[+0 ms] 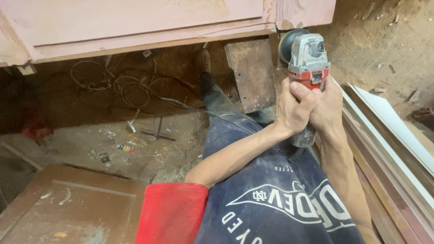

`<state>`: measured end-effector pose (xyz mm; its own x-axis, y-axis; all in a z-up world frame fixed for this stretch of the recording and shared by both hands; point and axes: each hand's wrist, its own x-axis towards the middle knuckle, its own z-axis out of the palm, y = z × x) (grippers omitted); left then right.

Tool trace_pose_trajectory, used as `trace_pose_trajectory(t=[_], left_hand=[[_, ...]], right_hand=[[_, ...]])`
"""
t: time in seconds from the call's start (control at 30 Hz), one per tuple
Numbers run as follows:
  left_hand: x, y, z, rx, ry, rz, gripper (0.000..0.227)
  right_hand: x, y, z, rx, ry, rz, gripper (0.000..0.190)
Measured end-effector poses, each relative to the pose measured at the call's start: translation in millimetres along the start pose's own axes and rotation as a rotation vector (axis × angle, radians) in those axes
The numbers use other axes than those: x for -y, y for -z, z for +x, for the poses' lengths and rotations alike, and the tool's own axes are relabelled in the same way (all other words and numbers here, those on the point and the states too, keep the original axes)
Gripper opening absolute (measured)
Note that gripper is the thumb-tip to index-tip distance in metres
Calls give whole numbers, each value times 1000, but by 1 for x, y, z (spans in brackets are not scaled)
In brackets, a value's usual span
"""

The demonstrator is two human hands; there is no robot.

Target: The person hammers a wooden trim piece onto a pink door, then uses a circular saw to cut the door edge and an angle grinder to smooth the cut. The person also uses a chisel to remove material from the door frame.

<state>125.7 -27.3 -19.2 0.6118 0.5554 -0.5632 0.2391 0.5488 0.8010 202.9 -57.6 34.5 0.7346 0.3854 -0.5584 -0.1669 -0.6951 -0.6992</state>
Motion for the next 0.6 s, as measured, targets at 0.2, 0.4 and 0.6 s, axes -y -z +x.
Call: trace_pose_trajectory(t=[0.2, 0.4, 0.6], left_hand=[[3, -7, 9, 42, 19, 55, 71], [-2, 11, -7, -15, -5, 13, 66], [-1, 10, -11, 41, -31, 54, 59]], right_hand=[[-2, 2, 2, -59, -120, 147, 39], [0, -7, -8, 8, -39, -18, 42], [-11, -3, -13, -24, -51, 54, 43]])
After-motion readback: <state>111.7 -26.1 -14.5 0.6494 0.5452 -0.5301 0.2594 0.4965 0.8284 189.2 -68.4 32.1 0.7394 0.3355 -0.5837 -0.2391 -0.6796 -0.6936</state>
